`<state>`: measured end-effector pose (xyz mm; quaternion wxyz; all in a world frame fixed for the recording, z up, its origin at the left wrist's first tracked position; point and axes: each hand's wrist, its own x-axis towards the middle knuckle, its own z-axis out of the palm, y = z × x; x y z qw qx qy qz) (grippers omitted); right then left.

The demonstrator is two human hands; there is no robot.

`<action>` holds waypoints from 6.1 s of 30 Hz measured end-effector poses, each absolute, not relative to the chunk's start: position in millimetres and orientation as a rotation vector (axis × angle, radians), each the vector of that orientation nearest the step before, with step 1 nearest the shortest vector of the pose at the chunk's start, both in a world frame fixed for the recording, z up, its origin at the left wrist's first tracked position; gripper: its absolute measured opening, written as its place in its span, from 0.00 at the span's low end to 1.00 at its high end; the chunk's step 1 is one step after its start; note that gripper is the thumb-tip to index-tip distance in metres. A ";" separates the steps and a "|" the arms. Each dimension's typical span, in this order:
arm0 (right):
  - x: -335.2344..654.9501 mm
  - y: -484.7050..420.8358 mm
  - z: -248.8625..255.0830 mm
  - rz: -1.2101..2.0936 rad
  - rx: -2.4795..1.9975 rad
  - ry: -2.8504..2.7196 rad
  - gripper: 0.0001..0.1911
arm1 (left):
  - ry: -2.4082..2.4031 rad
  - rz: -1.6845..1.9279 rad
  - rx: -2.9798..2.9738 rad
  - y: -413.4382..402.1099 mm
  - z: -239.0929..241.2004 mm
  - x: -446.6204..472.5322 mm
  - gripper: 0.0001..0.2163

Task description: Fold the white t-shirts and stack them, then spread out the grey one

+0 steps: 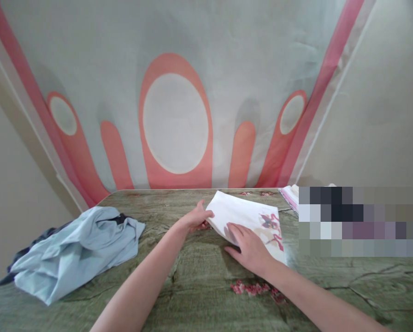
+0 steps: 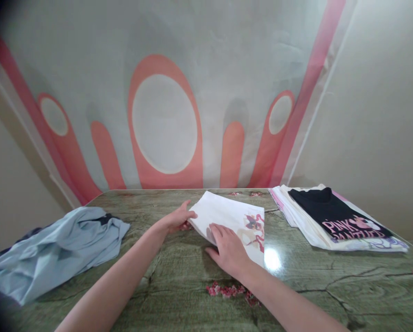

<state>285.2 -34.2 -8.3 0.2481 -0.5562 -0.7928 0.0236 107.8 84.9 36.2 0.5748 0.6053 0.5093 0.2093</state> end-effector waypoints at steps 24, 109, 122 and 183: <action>343.7 -31.9 79.7 0.551 -1.374 -1.634 0.21 | 0.710 0.980 1.499 102.2 -6.8 102.9 0.53; 409.7 72.0 -44.1 0.743 -1.769 -1.447 0.23 | 1.323 0.584 2.212 141.9 -7.4 102.0 0.16; 395.0 58.9 -22.1 0.356 -1.692 -1.787 0.08 | 1.028 0.655 2.281 138.1 -8.5 99.8 0.09; 348.9 51.2 -39.6 0.010 -1.707 -2.127 0.31 | 0.802 0.218 2.993 63.8 -6.4 154.0 0.26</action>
